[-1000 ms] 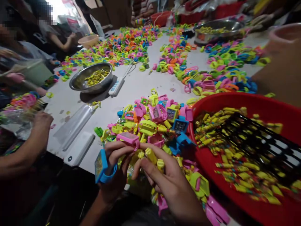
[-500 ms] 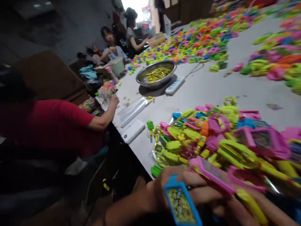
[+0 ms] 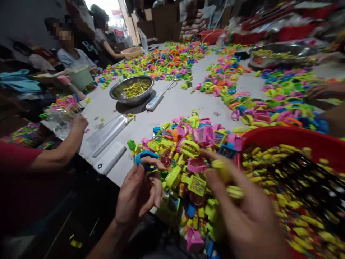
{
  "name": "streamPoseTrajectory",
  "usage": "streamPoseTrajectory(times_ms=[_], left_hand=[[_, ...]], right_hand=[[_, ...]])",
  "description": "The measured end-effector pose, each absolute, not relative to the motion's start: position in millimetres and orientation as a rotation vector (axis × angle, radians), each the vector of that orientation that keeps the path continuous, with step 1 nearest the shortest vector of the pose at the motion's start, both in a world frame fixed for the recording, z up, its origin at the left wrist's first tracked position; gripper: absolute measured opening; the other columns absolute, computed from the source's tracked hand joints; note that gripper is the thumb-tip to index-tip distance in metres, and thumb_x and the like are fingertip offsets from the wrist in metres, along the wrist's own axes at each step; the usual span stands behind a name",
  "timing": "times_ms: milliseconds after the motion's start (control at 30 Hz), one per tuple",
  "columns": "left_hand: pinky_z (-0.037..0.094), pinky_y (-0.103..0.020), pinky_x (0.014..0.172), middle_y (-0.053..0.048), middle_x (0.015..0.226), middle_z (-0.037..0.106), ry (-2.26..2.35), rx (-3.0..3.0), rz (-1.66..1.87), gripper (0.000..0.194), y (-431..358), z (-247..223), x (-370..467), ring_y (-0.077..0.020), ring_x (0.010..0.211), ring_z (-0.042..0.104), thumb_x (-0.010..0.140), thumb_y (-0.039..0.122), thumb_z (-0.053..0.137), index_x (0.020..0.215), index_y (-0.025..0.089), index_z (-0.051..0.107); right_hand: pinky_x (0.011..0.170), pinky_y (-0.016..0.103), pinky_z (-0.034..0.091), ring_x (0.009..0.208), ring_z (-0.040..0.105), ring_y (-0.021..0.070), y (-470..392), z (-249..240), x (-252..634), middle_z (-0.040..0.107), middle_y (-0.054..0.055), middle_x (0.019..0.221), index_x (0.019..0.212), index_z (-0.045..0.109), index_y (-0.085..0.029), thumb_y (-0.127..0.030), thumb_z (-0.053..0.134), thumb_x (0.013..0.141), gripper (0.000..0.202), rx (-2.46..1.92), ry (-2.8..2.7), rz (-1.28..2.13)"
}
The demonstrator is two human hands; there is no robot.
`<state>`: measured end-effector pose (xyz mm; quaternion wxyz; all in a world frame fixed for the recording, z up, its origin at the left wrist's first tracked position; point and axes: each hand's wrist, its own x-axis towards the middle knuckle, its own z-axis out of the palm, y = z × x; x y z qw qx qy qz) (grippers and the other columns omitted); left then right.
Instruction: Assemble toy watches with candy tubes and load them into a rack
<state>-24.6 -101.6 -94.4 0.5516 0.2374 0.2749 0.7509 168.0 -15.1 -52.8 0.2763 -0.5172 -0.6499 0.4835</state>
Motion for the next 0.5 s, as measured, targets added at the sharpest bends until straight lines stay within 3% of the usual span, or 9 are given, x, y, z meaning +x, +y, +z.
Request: streamPoseTrajectory(times_ms=[67, 133, 233, 333, 500], left_hand=[[0.041, -0.008, 0.035, -0.006, 0.109, 0.073, 0.514, 0.48, 1.722, 0.026, -101.5, -89.0, -25.0, -0.0068, 0.057, 0.07, 0.109, 0.034, 0.053, 0.122, 0.02, 0.072], [0.047, -0.009, 0.039, -0.003, 0.097, 0.073, 0.376, 0.415, 1.688, 0.028, -102.7, -83.1, -23.7, -0.008, 0.059, 0.069, 0.109, 0.037, 0.054, 0.118, 0.02, 0.074], [0.052, -0.012, 0.045, 0.001, 0.082, 0.07, 0.191, 0.376, 1.716, 0.037, -104.1, -77.4, -19.8, -0.005, 0.045, 0.05, 0.112, 0.036, 0.045, 0.099, 0.017, 0.074], [0.05, -0.012, 0.047, 0.003, 0.08, 0.071, 0.111, 0.353, 1.755, 0.041, -104.6, -76.9, -15.6, -0.0037, 0.036, 0.02, 0.114, 0.03, 0.038, 0.094, 0.016, 0.071], [0.039, -0.012, 0.041, 0.002, 0.079, 0.069, 0.17, 0.404, 1.738, 0.042, -106.3, -81.1, -12.4, -0.0043, 0.035, 0.017, 0.114, 0.032, 0.038, 0.093, 0.017, 0.071]], right_hand=[[0.114, 0.055, 0.047, 0.137, 0.059, 0.0395, -23.1, -54.7, 154.0, 0.072, 0.007, 0.14, 0.134, 0.075, -0.036, -0.075, 0.069, 0.087, 0.061, -1.341, -1.694, 1.541], [0.119, 0.051, 0.041, 0.14, 0.055, 0.037, -32.0, -60.6, 139.8, 0.07, 0.006, 0.143, 0.128, 0.078, -0.033, -0.075, 0.071, 0.086, 0.06, -1.27, -1.596, 1.757], [0.099, 0.041, 0.05, 0.106, 0.067, 0.0279, -43.0, -69.7, 127.8, 0.076, 0.007, 0.121, 0.124, 0.078, -0.027, -0.071, 0.075, 0.086, 0.058, -1.23, -1.34, 1.972], [0.081, 0.033, 0.047, 0.083, 0.062, 0.0196, -48.0, -71.2, 125.4, 0.074, 0.004, 0.098, 0.123, 0.078, -0.024, -0.065, 0.083, 0.083, 0.057, -1.157, -1.156, 2.11], [0.061, 0.025, 0.03, 0.063, 0.044, 0.0098, -46.0, -59.8, 125.5, 0.068, 0.0, 0.079, 0.124, 0.077, -0.021, -0.058, 0.088, 0.082, 0.057, -1.022, -0.974, 2.243]])
